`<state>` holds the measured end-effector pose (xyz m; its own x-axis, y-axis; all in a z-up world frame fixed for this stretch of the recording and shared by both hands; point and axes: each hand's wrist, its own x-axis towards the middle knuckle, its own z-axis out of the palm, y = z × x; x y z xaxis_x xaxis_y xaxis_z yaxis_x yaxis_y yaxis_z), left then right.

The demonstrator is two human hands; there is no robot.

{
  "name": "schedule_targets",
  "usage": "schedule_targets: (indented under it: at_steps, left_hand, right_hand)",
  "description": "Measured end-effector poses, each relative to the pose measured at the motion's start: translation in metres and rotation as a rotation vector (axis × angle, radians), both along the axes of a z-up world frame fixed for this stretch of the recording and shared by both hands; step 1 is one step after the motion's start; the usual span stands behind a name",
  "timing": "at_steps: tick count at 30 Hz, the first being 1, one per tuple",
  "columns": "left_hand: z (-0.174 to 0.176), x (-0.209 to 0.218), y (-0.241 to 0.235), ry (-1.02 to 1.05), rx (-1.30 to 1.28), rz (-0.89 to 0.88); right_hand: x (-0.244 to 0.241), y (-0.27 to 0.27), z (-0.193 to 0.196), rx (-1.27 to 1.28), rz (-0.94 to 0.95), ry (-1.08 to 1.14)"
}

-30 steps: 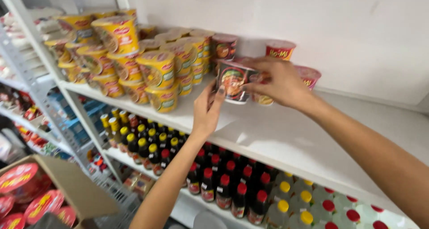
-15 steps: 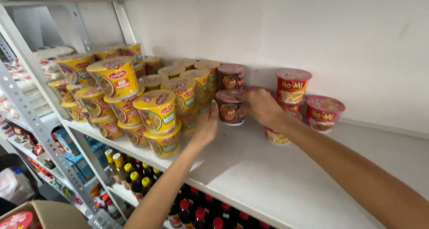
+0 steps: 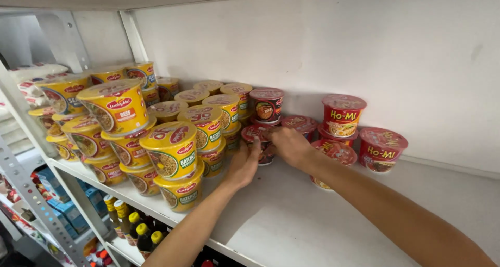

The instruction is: The person takes instant noodle cups from a cardboard box and places them onto a white shelf. They use a dark cloth to wipe the lids of the cups before arranging them in rows alongside other noodle cups.

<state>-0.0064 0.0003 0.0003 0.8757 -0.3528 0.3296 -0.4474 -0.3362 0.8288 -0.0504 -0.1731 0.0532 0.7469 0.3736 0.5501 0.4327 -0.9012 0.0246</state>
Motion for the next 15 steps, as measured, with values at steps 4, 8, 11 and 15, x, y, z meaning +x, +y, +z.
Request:
schedule_targets:
  at_steps: [4, 8, 11, 15]
  left_hand:
    - [-0.019, 0.014, -0.002, -0.073, -0.023, -0.026]
    - [-0.021, 0.017, 0.0, -0.137, -0.07, -0.029]
    - [-0.022, 0.015, -0.002, -0.11, -0.069, -0.015]
    - [-0.026, 0.02, -0.003, -0.103, -0.037, 0.022]
  right_hand:
    - [0.015, 0.002, -0.015, -0.07, -0.09, 0.011]
    - [0.022, 0.004, -0.021, -0.068, -0.049, -0.081]
    - [0.018, 0.007, -0.021, -0.065, -0.059, -0.081]
    - [0.02, 0.012, -0.023, -0.069, -0.125, -0.066]
